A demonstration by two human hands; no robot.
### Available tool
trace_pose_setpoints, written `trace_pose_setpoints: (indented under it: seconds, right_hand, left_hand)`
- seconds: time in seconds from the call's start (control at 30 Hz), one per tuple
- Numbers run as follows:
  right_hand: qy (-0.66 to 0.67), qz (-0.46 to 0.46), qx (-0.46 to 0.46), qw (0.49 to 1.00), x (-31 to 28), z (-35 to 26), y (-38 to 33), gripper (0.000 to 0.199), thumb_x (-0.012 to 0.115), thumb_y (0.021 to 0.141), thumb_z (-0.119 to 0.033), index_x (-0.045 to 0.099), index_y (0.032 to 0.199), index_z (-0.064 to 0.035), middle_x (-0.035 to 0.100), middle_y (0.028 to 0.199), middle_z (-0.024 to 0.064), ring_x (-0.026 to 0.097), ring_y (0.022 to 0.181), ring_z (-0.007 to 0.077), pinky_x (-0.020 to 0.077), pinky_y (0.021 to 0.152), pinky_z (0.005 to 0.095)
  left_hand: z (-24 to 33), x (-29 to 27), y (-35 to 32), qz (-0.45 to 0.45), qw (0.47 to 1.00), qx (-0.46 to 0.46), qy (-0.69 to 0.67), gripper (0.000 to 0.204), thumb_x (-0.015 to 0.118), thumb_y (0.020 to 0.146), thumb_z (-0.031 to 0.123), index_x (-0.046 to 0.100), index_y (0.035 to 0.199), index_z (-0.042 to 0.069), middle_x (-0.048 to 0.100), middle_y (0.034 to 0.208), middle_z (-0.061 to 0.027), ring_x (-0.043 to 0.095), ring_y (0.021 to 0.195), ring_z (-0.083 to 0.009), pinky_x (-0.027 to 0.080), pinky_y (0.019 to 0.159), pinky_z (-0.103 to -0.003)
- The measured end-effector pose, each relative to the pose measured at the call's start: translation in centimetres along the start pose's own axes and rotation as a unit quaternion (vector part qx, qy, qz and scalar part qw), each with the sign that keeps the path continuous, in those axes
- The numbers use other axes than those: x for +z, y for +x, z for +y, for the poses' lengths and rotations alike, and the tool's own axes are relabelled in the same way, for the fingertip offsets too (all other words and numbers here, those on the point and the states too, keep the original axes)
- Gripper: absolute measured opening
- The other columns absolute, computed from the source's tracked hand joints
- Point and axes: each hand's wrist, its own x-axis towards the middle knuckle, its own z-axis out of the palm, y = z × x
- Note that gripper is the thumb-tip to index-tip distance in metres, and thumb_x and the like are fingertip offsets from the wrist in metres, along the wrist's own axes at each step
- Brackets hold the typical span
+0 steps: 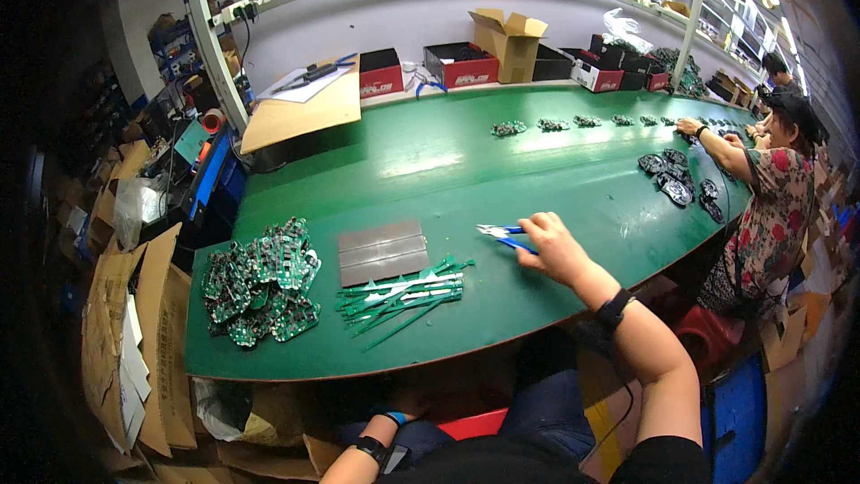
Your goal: Cutting electronic components from a multi-unit printed circuit board using wire cutters.
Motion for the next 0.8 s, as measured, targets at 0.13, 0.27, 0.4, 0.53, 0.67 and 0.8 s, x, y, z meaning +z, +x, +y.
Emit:
trace_pose_setpoints:
  seconds: [0.13, 0.27, 0.4, 0.53, 0.67, 0.8]
  right_hand:
    - [0.091, -0.026, -0.111, 0.989, 3.3, -5.6, 4.9, 0.047, 0.065, 0.073, -0.022, 0.053, 0.109, 0.0040, 0.053, 0.099, 0.0195, 0.050, 0.097, 0.0357, 0.0428, 0.087, 0.0407]
    - [0.091, -0.055, -0.210, 0.972, 7.9, -11.0, 9.6, 0.042, 0.062, 0.074, -0.027, 0.054, 0.102, 0.0034, 0.052, 0.094, 0.0192, 0.049, 0.092, 0.0348, 0.0423, 0.083, 0.0404]
    - [0.048, -0.050, -0.192, 0.979, 9.4, -9.4, 9.6, 0.049, 0.060, 0.077, -0.037, 0.053, 0.109, 0.0009, 0.053, 0.099, 0.0186, 0.049, 0.096, 0.0347, 0.0413, 0.085, 0.0398]
    - [0.047, -0.023, -0.158, 0.986, 5.8, -5.9, 8.4, 0.061, 0.058, 0.078, -0.050, 0.049, 0.122, -0.0085, 0.053, 0.112, 0.0166, 0.047, 0.108, 0.0345, 0.0396, 0.092, 0.0420]
    - [-0.081, -0.092, 0.029, 0.992, 0.0, 5.5, 2.2, 0.032, 0.063, 0.075, -0.034, 0.066, 0.096, -0.0097, 0.058, 0.095, 0.0115, 0.052, 0.099, 0.0317, 0.0446, 0.085, 0.0408]
    - [-0.150, -0.045, 0.214, 0.964, -3.1, 15.7, -5.9, 0.031, 0.065, 0.073, -0.020, 0.064, 0.100, -0.0036, 0.059, 0.101, 0.0175, 0.054, 0.096, 0.0359, 0.0433, 0.086, 0.0425]
  left_hand:
    - [2.2, -3.0, 1.4, -0.044, 0.998, 0.049, 0.006, 0.046, 0.052, 0.083, 0.041, 0.056, 0.114, 0.007, 0.055, 0.114, -0.0219, 0.051, 0.106, -0.0396, 0.041, 0.092, -0.043]
    - [0.7, -2.4, 0.3, -0.057, 0.990, 0.044, -0.120, 0.048, 0.050, 0.085, 0.042, 0.054, 0.118, 0.007, 0.050, 0.122, -0.0214, 0.047, 0.111, -0.0386, 0.038, 0.095, -0.042]
    - [2.9, -4.4, 0.3, -0.089, 0.987, 0.021, -0.131, 0.052, 0.051, 0.084, 0.046, 0.054, 0.118, 0.008, 0.050, 0.122, -0.0210, 0.047, 0.112, -0.0380, 0.039, 0.095, -0.042]
    - [2.2, -1.5, 1.3, -0.177, 0.981, 0.009, -0.085, 0.065, 0.056, 0.076, 0.057, 0.054, 0.120, 0.009, 0.051, 0.124, -0.0180, 0.049, 0.111, -0.0350, 0.039, 0.094, -0.041]
    - [7.1, 2.4, 4.8, -0.498, 0.857, -0.056, -0.119, 0.085, 0.060, 0.063, 0.069, 0.055, 0.120, 0.006, 0.054, 0.123, -0.0168, 0.051, 0.112, -0.0314, 0.040, 0.094, -0.040]
    - [4.4, 5.7, 2.1, -0.511, 0.837, -0.143, -0.133, 0.090, 0.061, 0.059, 0.072, 0.056, 0.119, 0.005, 0.055, 0.120, -0.0175, 0.050, 0.114, -0.0305, 0.039, 0.095, -0.038]
